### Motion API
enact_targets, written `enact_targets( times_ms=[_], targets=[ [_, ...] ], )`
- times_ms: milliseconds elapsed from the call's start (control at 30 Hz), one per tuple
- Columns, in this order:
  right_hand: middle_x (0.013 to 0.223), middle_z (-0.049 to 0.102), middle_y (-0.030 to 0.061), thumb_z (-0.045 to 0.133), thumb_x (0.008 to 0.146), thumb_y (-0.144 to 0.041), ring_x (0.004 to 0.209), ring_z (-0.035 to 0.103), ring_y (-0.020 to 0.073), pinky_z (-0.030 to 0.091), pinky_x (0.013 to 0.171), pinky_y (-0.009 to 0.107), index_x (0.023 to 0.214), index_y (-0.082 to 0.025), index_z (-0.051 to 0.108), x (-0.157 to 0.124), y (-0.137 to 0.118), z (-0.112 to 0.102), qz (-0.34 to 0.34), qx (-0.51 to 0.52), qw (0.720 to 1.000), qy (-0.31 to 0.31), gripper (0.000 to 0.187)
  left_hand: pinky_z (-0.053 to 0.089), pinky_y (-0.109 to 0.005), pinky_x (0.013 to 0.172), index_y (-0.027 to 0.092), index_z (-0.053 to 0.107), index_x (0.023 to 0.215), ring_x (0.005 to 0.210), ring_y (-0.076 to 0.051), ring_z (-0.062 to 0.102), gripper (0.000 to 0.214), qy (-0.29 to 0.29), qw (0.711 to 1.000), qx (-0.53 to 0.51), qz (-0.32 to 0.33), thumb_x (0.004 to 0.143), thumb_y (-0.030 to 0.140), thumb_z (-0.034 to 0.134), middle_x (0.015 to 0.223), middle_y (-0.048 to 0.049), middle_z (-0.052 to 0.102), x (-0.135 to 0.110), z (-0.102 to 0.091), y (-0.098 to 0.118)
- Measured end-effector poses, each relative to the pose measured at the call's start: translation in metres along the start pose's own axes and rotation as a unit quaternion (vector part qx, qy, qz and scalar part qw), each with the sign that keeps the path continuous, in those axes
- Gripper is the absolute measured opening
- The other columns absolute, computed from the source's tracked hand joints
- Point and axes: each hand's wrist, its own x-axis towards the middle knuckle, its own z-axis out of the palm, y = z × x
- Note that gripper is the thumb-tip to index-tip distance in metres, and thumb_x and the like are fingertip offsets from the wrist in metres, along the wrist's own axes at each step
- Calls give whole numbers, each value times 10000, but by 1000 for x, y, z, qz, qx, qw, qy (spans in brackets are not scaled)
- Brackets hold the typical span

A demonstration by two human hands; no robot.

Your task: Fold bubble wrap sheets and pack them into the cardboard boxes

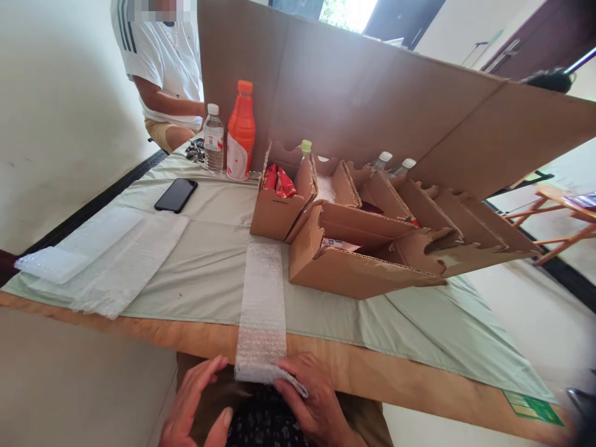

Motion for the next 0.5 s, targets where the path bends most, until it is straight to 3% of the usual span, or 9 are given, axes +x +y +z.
enact_targets(
  times_ms=[100,200,300,400,500],
  targets=[
    [1011,787,57,638,944,-280,853,727,222,574,759,335,1189,-233,687,6,2,5,63,8,998,-11,254,596,-356,854,251,508,1433,1027,-238,700,499,-37,996,61,45,957,384,572,1209,-90,719,11,14,4],
    [1186,757,95,671,910,-275,1019,726,253,592,860,364,1305,-215,641,11,8,9,122,7,992,-12,402,618,-316,796,206,491,1440,869,-199,734,481,-56,988,120,84,977,324,549,1024,-68,751,25,22,5],
    [997,768,65,680,900,-264,820,718,217,603,745,346,1401,-206,557,14,15,10,148,-17,989,13,519,618,-266,703,184,471,1457,738,-171,732,481,-63,973,183,125,993,304,520,872,-25,738,35,23,7],
    [888,727,35,649,932,-251,709,664,193,584,689,344,1439,-204,485,11,17,3,101,-71,989,78,535,603,-241,649,174,468,1462,668,-159,719,474,-51,962,228,142,1008,307,495,794,1,718,41,23,11],
    [1044,719,95,619,953,-239,893,678,234,575,791,386,1381,-201,524,4,13,-12,15,-123,988,95,440,592,-223,620,168,493,1439,630,-152,710,448,-46,954,250,157,1021,327,476,758,10,712,43,26,16]
  ],
)
